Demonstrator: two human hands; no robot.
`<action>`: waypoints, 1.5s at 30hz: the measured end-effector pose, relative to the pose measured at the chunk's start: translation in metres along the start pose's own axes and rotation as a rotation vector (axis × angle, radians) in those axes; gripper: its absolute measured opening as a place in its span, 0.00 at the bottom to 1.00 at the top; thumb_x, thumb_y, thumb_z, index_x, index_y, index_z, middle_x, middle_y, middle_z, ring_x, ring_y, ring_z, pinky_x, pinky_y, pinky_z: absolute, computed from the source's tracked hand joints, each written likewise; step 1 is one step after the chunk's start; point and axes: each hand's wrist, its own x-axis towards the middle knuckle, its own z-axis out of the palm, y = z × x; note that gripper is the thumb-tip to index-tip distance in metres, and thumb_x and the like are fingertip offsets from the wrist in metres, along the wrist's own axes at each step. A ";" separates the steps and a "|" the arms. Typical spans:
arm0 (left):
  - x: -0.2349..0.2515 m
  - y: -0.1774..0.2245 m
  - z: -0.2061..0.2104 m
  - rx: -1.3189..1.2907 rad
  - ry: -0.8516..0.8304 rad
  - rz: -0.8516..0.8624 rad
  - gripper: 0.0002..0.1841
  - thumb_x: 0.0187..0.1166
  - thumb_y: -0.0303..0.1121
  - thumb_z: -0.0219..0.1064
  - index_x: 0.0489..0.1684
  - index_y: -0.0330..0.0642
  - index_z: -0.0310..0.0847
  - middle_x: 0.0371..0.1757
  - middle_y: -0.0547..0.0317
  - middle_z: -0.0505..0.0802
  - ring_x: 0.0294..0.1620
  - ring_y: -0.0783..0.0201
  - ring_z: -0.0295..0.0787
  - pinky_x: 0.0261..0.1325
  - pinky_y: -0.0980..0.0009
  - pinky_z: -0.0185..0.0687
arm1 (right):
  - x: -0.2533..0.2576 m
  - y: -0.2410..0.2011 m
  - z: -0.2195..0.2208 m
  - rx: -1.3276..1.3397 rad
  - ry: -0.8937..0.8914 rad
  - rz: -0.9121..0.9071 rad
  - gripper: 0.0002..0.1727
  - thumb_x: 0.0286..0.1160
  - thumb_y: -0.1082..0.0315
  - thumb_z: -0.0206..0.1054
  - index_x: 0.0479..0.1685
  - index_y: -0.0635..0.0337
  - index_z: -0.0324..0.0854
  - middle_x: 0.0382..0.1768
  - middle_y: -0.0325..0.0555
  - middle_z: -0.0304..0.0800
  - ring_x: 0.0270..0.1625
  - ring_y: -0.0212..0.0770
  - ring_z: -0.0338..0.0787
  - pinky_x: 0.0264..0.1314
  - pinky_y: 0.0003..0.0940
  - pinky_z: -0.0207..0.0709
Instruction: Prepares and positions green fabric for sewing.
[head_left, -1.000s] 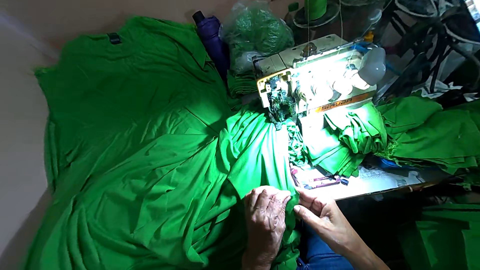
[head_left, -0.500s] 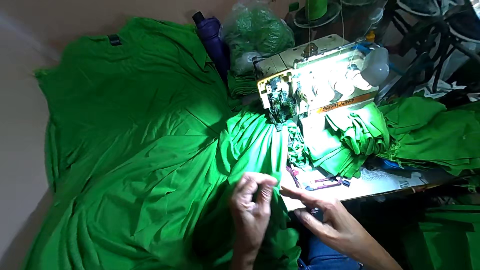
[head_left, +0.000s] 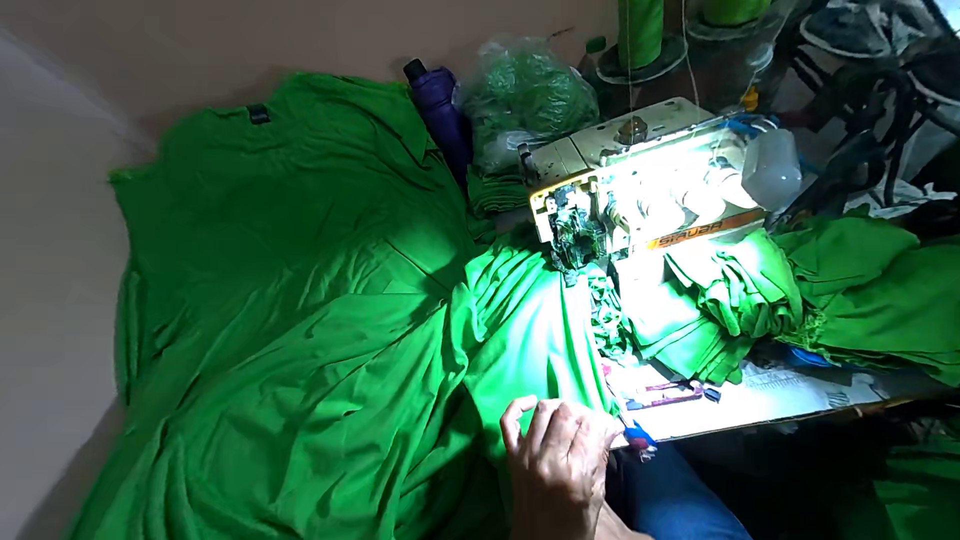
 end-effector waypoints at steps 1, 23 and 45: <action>-0.004 -0.002 0.004 -0.035 0.019 -0.019 0.13 0.79 0.40 0.68 0.25 0.47 0.93 0.30 0.59 0.93 0.40 0.61 0.88 0.65 0.59 0.66 | -0.004 -0.006 -0.012 0.008 -0.019 -0.002 0.19 0.69 0.69 0.69 0.55 0.73 0.87 0.59 0.67 0.91 0.66 0.63 0.88 0.76 0.52 0.74; 0.072 -0.038 0.056 0.162 0.017 -0.028 0.07 0.70 0.23 0.69 0.32 0.42 0.95 0.38 0.51 0.95 0.47 0.51 0.92 0.70 0.41 0.65 | 0.014 -0.037 -0.022 0.237 0.100 0.210 0.22 0.74 0.80 0.60 0.66 0.88 0.75 0.67 0.79 0.82 0.73 0.64 0.84 0.82 0.38 0.70; -0.041 -0.017 -0.007 0.039 -0.068 -0.278 0.19 0.64 0.28 0.77 0.57 0.40 0.92 0.58 0.39 0.91 0.53 0.44 0.91 0.50 0.51 0.86 | 0.074 0.040 -0.126 -0.613 0.234 0.128 0.17 0.70 0.80 0.66 0.56 0.63 0.91 0.45 0.68 0.92 0.47 0.73 0.92 0.42 0.71 0.80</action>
